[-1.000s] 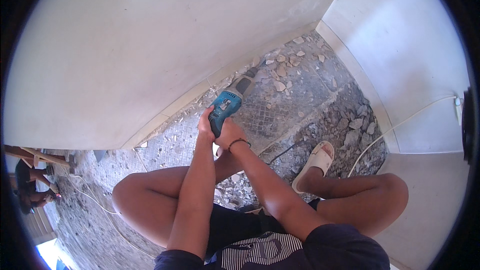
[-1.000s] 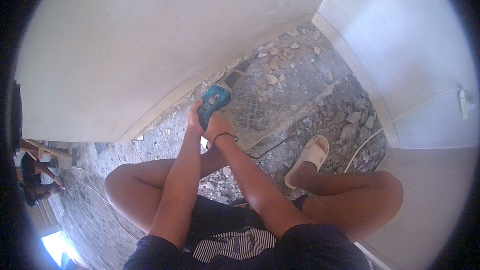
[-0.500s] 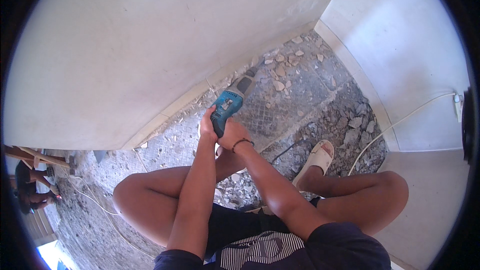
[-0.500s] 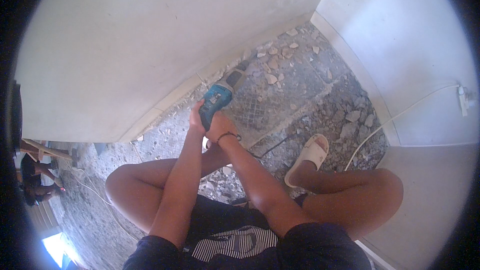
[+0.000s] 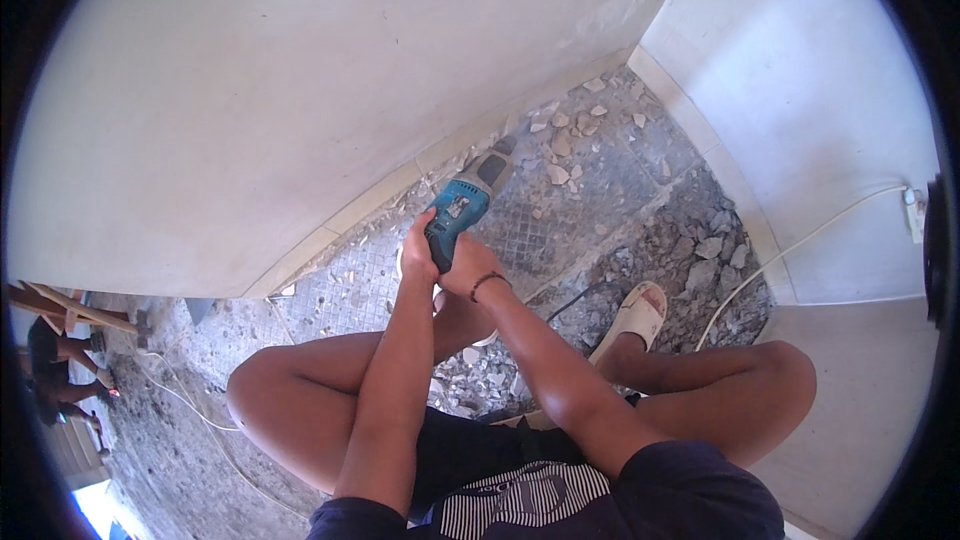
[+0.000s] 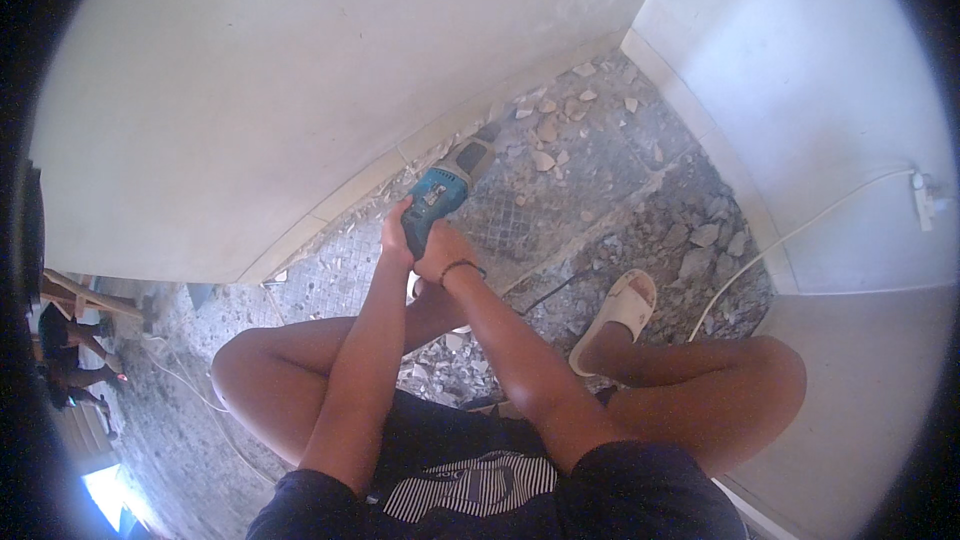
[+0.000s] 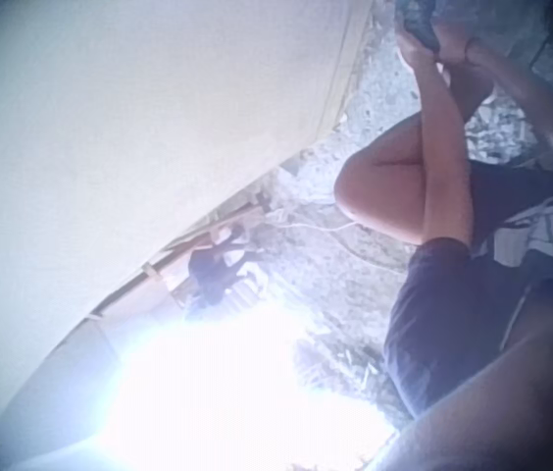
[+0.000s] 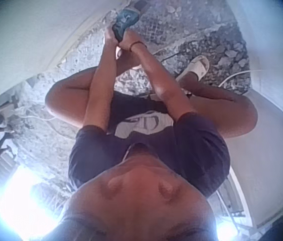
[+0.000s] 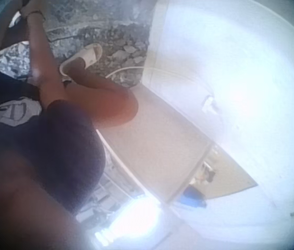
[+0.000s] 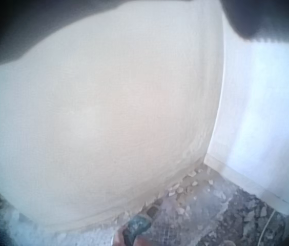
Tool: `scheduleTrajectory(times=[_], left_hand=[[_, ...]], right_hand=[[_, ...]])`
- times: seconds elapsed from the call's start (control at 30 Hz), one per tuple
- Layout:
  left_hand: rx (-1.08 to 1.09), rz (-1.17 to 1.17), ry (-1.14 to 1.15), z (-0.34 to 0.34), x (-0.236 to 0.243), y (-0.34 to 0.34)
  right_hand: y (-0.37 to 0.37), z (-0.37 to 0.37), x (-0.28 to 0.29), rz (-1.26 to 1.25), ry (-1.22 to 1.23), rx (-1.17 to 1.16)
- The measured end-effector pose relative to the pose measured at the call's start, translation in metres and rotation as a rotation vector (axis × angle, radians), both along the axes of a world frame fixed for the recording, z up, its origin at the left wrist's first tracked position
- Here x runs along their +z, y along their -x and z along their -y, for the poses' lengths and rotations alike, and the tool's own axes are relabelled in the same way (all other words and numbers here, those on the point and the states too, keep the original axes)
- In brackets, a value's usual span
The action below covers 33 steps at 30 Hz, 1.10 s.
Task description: The person sits cross-legged on a partially demolished floor and uses a corded rotary hammer drill to break up concrete and tiles. They repeatedly position and operate the drill along the base of a wall, generating dust and debris.
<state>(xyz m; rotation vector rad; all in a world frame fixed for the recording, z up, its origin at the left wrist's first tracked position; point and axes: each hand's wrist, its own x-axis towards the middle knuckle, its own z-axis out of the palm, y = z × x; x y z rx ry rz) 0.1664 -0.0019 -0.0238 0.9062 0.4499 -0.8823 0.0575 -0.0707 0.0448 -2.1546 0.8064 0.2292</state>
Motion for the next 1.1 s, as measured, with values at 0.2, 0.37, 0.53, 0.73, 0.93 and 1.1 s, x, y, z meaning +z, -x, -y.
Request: scheduleTrajectory(times=[0.2,0.37,0.53,0.73,0.93,1.1], left_hand=[[0.107,0.021,0.037,0.033,0.011,0.046],[0.143,-0.06,0.101,0.041,0.022,0.048],[0.208,-0.086,0.055,0.066,0.067,0.059],[0.103,0.152,0.013,0.121,0.146,0.096],[0.147,0.136,-0.198,0.127,0.152,0.127],[0.246,0.012,-0.135,0.1,0.115,0.155]], right_hand=[[0.037,0.037,0.023,-0.046,0.065,0.125],[0.039,0.046,0.052,-0.182,0.041,0.141],[0.042,0.078,0.079,-0.117,0.051,0.256],[0.067,0.176,0.149,-0.16,-0.076,0.247],[0.1,0.152,0.133,-0.086,0.317,0.25],[0.122,0.118,0.121,-0.151,0.236,0.292]])
